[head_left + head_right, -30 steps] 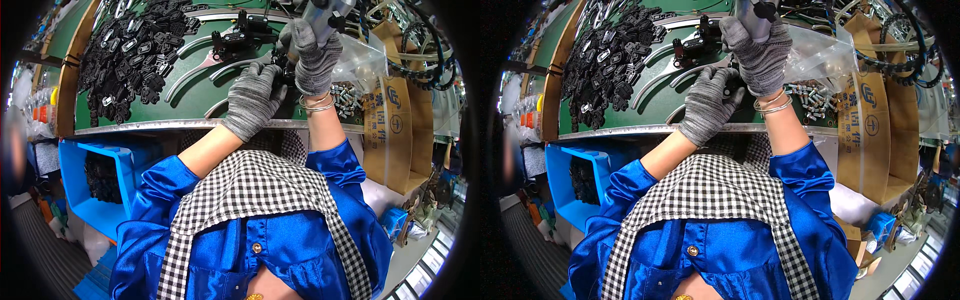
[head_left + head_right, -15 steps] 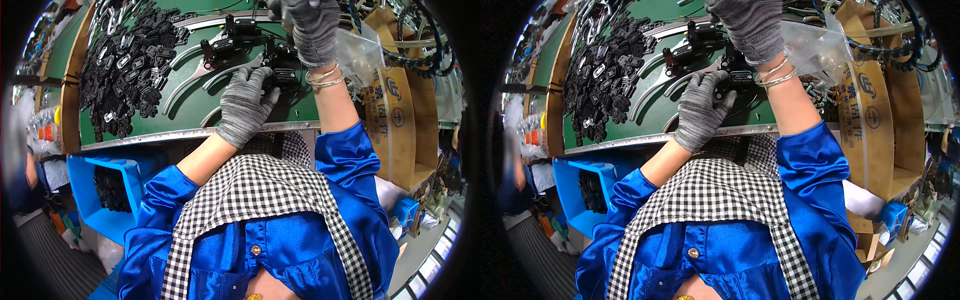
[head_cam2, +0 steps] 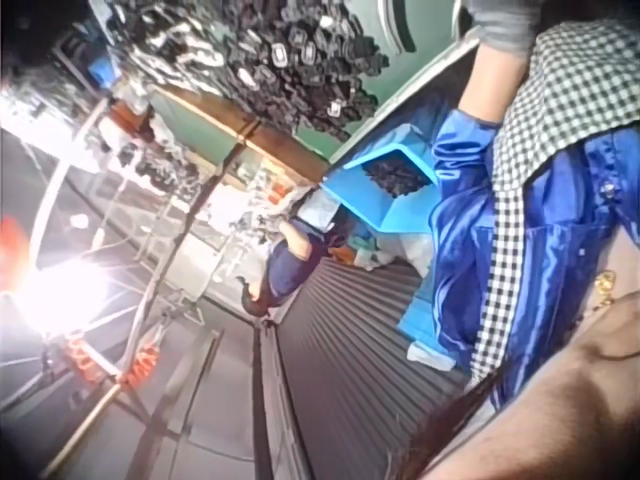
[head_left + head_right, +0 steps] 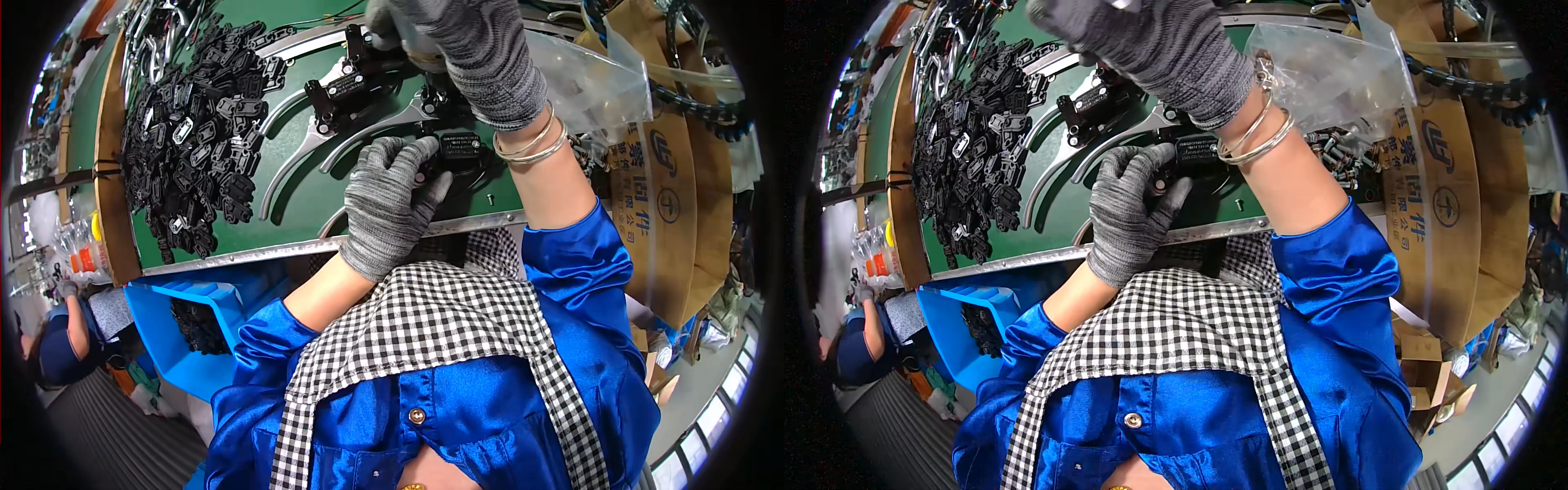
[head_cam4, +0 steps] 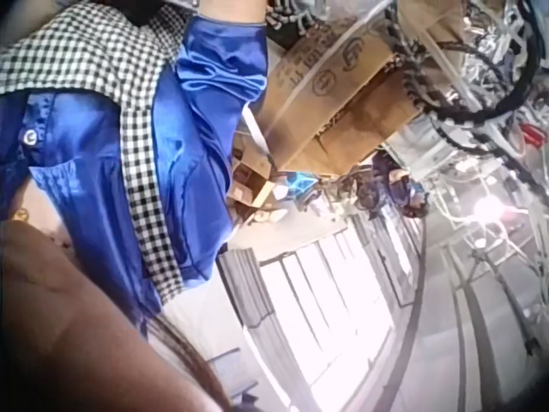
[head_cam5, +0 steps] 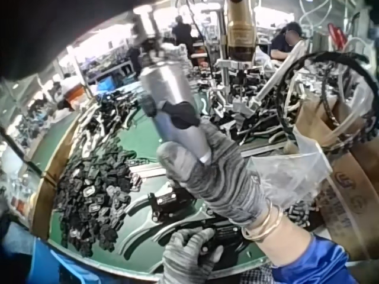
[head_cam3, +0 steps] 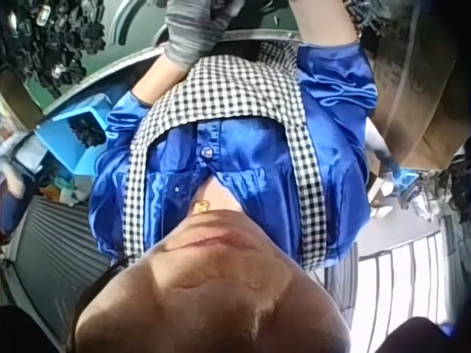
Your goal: Assembling small mechanical components using a specialized pressing tool at a manufacturing workstation.
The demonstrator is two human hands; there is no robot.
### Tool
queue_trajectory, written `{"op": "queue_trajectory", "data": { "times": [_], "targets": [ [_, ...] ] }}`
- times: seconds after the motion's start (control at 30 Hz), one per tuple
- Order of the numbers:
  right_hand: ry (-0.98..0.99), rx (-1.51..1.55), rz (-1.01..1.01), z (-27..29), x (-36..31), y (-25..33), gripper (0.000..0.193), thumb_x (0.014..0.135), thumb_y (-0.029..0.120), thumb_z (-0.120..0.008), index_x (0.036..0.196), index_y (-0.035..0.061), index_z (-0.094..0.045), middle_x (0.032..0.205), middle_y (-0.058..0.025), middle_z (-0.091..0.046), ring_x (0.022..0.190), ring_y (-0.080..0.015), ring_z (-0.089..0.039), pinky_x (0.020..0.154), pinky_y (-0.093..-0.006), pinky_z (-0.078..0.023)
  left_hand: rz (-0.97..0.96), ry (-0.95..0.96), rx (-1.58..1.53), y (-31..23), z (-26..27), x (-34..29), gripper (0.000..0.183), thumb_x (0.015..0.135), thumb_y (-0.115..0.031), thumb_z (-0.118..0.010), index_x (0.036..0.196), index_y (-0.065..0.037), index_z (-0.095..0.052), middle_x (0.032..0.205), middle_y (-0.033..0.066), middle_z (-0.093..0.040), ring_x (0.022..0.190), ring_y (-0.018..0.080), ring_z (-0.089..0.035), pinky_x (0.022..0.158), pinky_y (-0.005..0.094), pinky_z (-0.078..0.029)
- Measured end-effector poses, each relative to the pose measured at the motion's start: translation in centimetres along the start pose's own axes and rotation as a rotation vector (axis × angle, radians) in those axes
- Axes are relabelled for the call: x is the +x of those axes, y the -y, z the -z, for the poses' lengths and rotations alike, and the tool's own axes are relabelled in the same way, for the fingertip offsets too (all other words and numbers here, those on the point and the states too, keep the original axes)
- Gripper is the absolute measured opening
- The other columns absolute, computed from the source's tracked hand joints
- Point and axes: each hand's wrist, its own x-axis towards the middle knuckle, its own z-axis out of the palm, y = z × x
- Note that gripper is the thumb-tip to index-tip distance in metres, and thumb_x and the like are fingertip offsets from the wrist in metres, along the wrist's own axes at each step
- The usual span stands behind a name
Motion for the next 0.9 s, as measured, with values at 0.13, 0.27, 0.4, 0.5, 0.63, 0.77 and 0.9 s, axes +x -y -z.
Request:
{"op": "queue_trajectory", "data": {
  "times": [0.13, 0.27, 0.4, 0.5, 0.63, 0.77, 0.9],
  "targets": [
    [0.087, -0.287, 0.095, -0.4, -0.2, 0.7, 0.061, 0.084, 0.034, -0.073, 0.127, -0.0004, -0.047, 0.110, -0.0107, -0.060, 0.095, -0.0172, -0.059, 0.081, -0.0309, -0.051, -0.034, -0.033, 0.053, 0.0, 0.0, 0.0, 0.036, 0.072, -0.013, -0.079, 0.104, -0.006, -0.067, 0.091, 0.0132, -0.061, 0.080, 0.0258, -0.061, 0.068, 0.0344, -0.053],
    [0.224, -0.250, -0.163, 0.4, 0.3, 3.0, 0.069, 0.084, 0.035, -0.073, 0.135, 0.0007, -0.042, 0.116, -0.0135, -0.057, 0.104, -0.0198, -0.057, 0.086, -0.0326, -0.049, -0.054, -0.010, 0.069, 0.0, -0.1, -0.2, 0.036, 0.071, -0.014, -0.080, 0.103, -0.008, -0.068, 0.092, 0.0137, -0.061, 0.078, 0.0259, -0.061, 0.067, 0.0344, -0.052],
    [0.228, -0.507, 0.138, 2.1, -2.5, 1.2, 0.063, 0.082, 0.037, -0.073, 0.127, 0.0015, -0.047, 0.108, -0.0141, -0.059, 0.097, -0.0228, -0.060, 0.083, -0.0335, -0.050, -0.102, -0.024, 0.102, 0.4, 0.1, -0.1, 0.036, 0.070, -0.016, -0.081, 0.103, -0.008, -0.068, 0.092, 0.0130, -0.060, 0.076, 0.0249, -0.061, 0.067, 0.0340, -0.052],
    [0.216, -1.321, 0.451, 4.1, -7.5, 3.7, 0.037, 0.082, 0.028, -0.074, 0.107, 0.0036, -0.065, 0.089, -0.0110, -0.067, 0.082, -0.0253, -0.065, 0.075, -0.0345, -0.053, -0.112, 0.007, 0.089, 0.1, 0.1, -0.2, 0.037, 0.070, -0.016, -0.081, 0.104, -0.008, -0.068, 0.093, 0.0128, -0.059, 0.077, 0.0251, -0.061, 0.066, 0.0344, -0.052],
    [0.373, -1.412, -0.099, 4.8, -10.8, 2.6, 0.045, 0.077, 0.032, -0.074, 0.114, 0.0079, -0.064, 0.106, -0.0130, -0.063, 0.101, -0.0311, -0.059, 0.089, -0.0407, -0.048, -0.151, 0.027, 0.089, 0.2, 0.2, 0.0, 0.038, 0.069, -0.015, -0.081, 0.104, -0.008, -0.068, 0.093, 0.0120, -0.059, 0.073, 0.0232, -0.061, 0.063, 0.0333, -0.051],
    [0.388, -1.364, -0.060, 5.5, -11.3, 1.7, 0.050, 0.074, 0.033, -0.075, 0.115, 0.0080, -0.064, 0.106, -0.0134, -0.063, 0.104, -0.0330, -0.057, 0.093, -0.0424, -0.047, -0.160, 0.060, 0.050, 0.4, 0.4, -0.1, 0.037, 0.068, -0.013, -0.081, 0.103, -0.008, -0.068, 0.093, 0.0121, -0.059, 0.070, 0.0224, -0.062, 0.062, 0.0321, -0.052],
    [0.415, -1.299, 0.117, 6.3, -11.4, 1.2, 0.049, 0.074, 0.032, -0.076, 0.116, 0.0080, -0.064, 0.105, -0.0130, -0.063, 0.101, -0.0320, -0.059, 0.091, -0.0431, -0.047, -0.182, 0.041, 0.029, 0.1, 0.3, 0.1, 0.035, 0.069, -0.012, -0.077, 0.103, -0.006, -0.068, 0.090, 0.0149, -0.060, 0.077, 0.0313, -0.060, 0.065, 0.0397, -0.050]
  ]
}}
